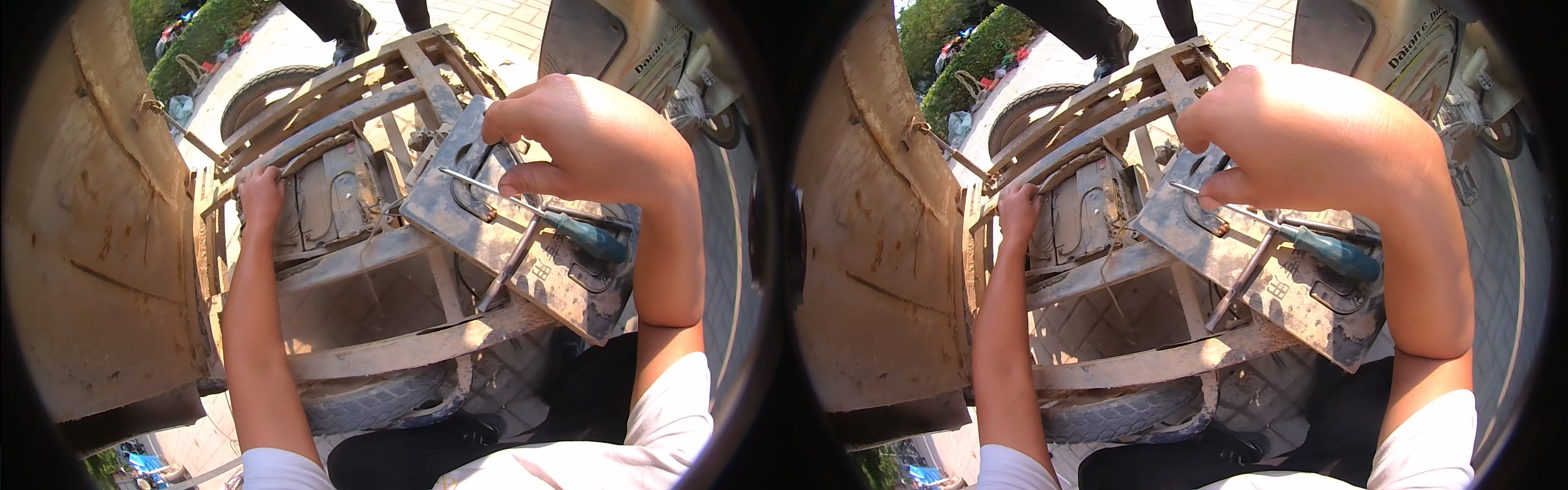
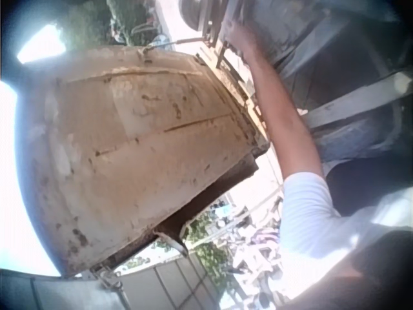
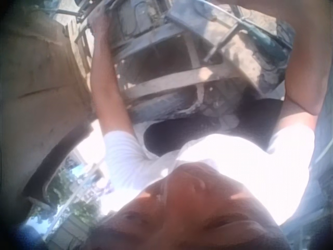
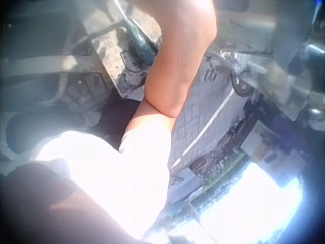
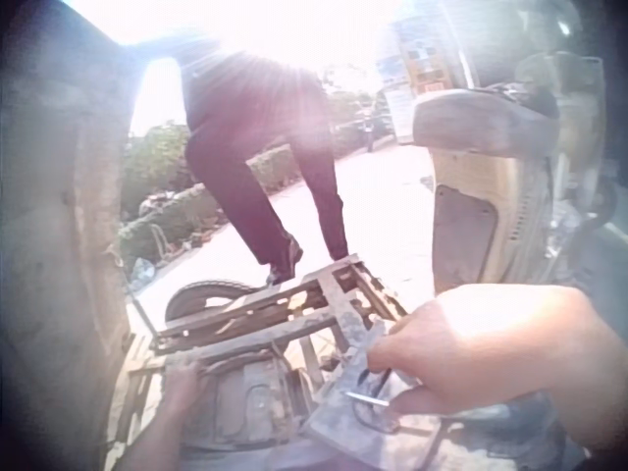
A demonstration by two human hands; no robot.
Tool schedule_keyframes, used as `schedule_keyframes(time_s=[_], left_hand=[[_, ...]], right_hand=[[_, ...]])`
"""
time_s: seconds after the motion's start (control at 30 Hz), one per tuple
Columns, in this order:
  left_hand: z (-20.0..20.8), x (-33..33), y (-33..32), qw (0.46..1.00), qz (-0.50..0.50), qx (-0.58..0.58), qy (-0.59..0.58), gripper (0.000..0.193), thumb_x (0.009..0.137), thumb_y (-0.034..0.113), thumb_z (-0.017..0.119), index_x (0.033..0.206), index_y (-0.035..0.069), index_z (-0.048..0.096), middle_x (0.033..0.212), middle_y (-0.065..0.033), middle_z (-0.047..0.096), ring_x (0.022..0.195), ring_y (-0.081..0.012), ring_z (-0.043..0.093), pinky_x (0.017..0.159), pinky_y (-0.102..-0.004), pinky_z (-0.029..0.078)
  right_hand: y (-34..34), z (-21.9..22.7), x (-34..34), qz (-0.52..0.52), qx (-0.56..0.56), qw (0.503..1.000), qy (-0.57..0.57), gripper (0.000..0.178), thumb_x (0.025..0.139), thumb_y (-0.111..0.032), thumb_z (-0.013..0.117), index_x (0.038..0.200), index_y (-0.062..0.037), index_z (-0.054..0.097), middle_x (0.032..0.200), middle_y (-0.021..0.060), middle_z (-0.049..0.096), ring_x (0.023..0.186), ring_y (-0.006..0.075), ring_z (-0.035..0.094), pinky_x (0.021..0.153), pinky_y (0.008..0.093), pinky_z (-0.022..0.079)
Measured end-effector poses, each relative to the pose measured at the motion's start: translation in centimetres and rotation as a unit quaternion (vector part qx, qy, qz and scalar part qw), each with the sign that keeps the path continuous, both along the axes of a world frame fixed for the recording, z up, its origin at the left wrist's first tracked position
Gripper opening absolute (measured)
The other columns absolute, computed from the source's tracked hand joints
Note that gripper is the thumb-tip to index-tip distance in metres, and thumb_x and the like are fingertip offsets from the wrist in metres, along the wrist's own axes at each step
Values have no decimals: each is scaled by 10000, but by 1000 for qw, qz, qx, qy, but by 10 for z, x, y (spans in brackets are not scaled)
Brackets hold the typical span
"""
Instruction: The person retrieves a screwdriver from a cluttered workshop and returns to a scooter with an open battery compartment. They use the screwdriver to loosen and remove screws from the battery cover, then lift the cover to access the battery terminals. The person adjusts the battery connections and replaces the cover.
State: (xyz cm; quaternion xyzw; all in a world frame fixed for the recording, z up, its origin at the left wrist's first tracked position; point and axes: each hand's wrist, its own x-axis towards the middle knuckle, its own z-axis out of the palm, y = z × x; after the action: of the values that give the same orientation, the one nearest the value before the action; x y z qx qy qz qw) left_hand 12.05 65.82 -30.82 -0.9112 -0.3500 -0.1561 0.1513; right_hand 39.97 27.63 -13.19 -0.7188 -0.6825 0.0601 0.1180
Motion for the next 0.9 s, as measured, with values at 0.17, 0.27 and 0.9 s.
schedule_keyframes(time_s=[0.17,0.27,0.9], left_hand=[[-1,-12,21,999,22,32,-8,80,863,164,654,891,102,695,925,-94,670,972,-310,622,840,-449,470],[8,-12,34,998,46,46,-7,73,861,145,639,871,90,686,900,-104,666,937,-324,629,810,-456,487],[10,6,38,986,158,-8,52,151,912,214,619,924,73,670,961,-160,697,901,-367,677,776,-471,549]], right_hand=[[-3,-2,0,-12,-1,1000,29,363,742,-183,818,1016,5,671,912,171,692,875,357,675,753,417,532],[-3,-3,-1,-15,-3,1000,24,367,740,-181,819,1019,7,673,919,173,695,879,359,678,758,416,535],[0,-6,3,-4,-4,1000,14,367,739,-195,814,1017,-4,667,923,173,690,902,366,665,779,425,526]])
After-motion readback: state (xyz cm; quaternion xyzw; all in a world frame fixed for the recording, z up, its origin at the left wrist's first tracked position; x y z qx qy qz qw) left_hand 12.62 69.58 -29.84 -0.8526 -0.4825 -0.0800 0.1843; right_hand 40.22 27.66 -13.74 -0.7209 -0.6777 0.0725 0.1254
